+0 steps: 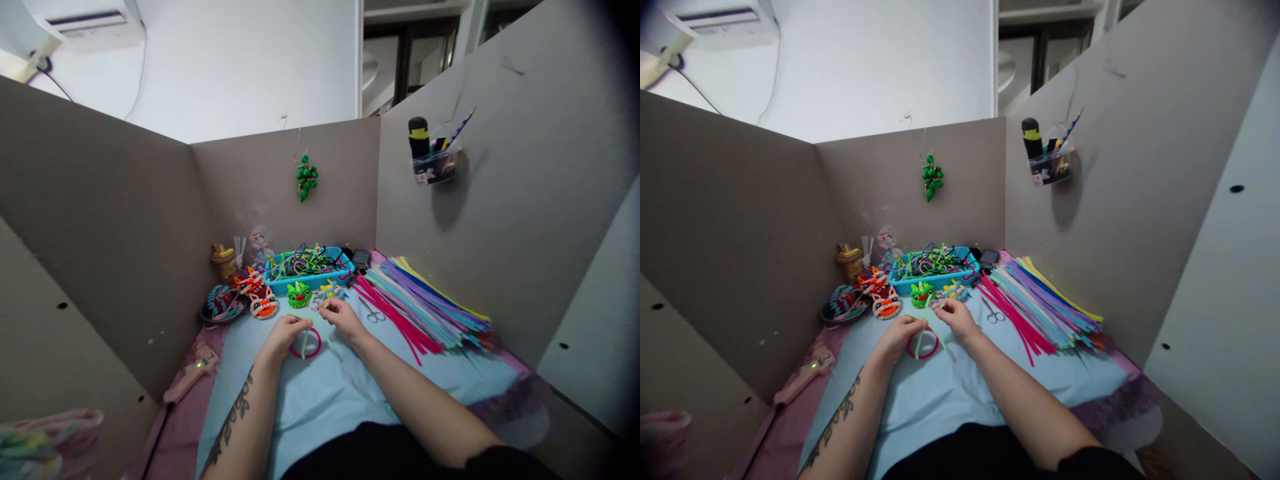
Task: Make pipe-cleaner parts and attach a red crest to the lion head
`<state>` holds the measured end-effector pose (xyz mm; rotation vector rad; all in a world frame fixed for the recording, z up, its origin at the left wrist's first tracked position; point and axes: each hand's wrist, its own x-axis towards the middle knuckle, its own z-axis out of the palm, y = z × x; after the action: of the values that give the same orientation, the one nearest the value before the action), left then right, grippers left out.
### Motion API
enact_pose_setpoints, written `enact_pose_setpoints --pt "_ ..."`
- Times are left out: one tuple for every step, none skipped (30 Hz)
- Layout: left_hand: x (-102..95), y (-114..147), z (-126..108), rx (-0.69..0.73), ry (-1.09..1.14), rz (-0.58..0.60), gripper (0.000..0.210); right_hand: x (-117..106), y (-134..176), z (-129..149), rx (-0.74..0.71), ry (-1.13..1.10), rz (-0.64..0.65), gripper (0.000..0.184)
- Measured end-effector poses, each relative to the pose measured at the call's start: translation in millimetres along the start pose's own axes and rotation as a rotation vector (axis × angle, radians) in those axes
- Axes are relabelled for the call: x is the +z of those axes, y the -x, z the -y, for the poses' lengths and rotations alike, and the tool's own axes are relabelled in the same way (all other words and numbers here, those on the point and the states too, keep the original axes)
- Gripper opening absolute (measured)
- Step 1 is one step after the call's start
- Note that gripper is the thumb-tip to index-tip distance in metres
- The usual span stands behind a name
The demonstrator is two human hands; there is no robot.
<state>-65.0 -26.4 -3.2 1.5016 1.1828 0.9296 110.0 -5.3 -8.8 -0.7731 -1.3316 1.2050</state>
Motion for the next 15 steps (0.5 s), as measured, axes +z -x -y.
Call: enact_pose_setpoints --pt "-0.8 -1.3 1.8 0.0 -0.008 -0.013 0.026 -0.8 -0.2 -0.9 -0.011 0.007 -0.02 0.027" --pt "-1.3 -2.5 3.4 0.001 -0.015 -0.026 0.025 -1.7 -0.3 -1.8 -0.021 0.014 -0.038 0.026" --pt "-1.7 -3.5 4.7 0.002 -0.022 -0.04 0.024 -2.6 -0.2 -2.7 -0.03 0.022 -0.055 0.025" --pt "-2.0 -4.4 5.6 0.004 -0.029 -0.054 0.024 -3.3 0.1 -3.4 -0.037 0.029 -0.07 0.023" --pt "-2.1 -5.1 6.1 0.007 -0.035 -0.066 0.023 -3.9 0.4 -4.0 -0.042 0.034 -0.083 0.022" --pt "-2.2 -5.7 6.3 0.01 -0.043 -0.078 0.023 -4.2 0.6 -4.4 -0.044 0.036 -0.095 0.021" --pt "-2.2 -5.9 6.2 0.013 -0.051 -0.088 0.023 -4.3 0.8 -4.6 -0.043 0.034 -0.106 0.02" --pt "-2.1 -6.0 5.9 0.016 -0.06 -0.095 0.023 -4.2 0.8 -4.7 -0.037 0.029 -0.116 0.02" --pt "-2.0 -5.9 5.4 0.017 -0.07 -0.098 0.023 -3.9 0.5 -4.8 -0.027 0.022 -0.123 0.02" --pt "-1.9 -5.7 5.0 0.019 -0.08 -0.097 0.023 -3.7 0.1 -4.8 -0.012 0.015 -0.128 0.021" --pt "-1.7 -5.3 4.5 0.019 -0.09 -0.092 0.023 -3.5 -0.5 -4.8 0.007 0.008 -0.129 0.022" --pt "-1.6 -4.8 4.2 0.018 -0.1 -0.084 0.022 -3.6 -1.2 -4.8 0.028 0.003 -0.127 0.022" --pt "-1.5 -4.4 3.9 0.018 -0.108 -0.074 0.022 -3.8 -1.9 -4.7 0.049 0.0 -0.123 0.023" --pt "-1.4 -3.9 3.8 0.017 -0.114 -0.065 0.022 -4.3 -2.5 -4.4 0.067 -0.003 -0.117 0.024" --pt "-1.3 -3.5 3.9 0.017 -0.117 -0.058 0.021 -5.1 -2.9 -4.0 0.078 -0.004 -0.112 0.024"
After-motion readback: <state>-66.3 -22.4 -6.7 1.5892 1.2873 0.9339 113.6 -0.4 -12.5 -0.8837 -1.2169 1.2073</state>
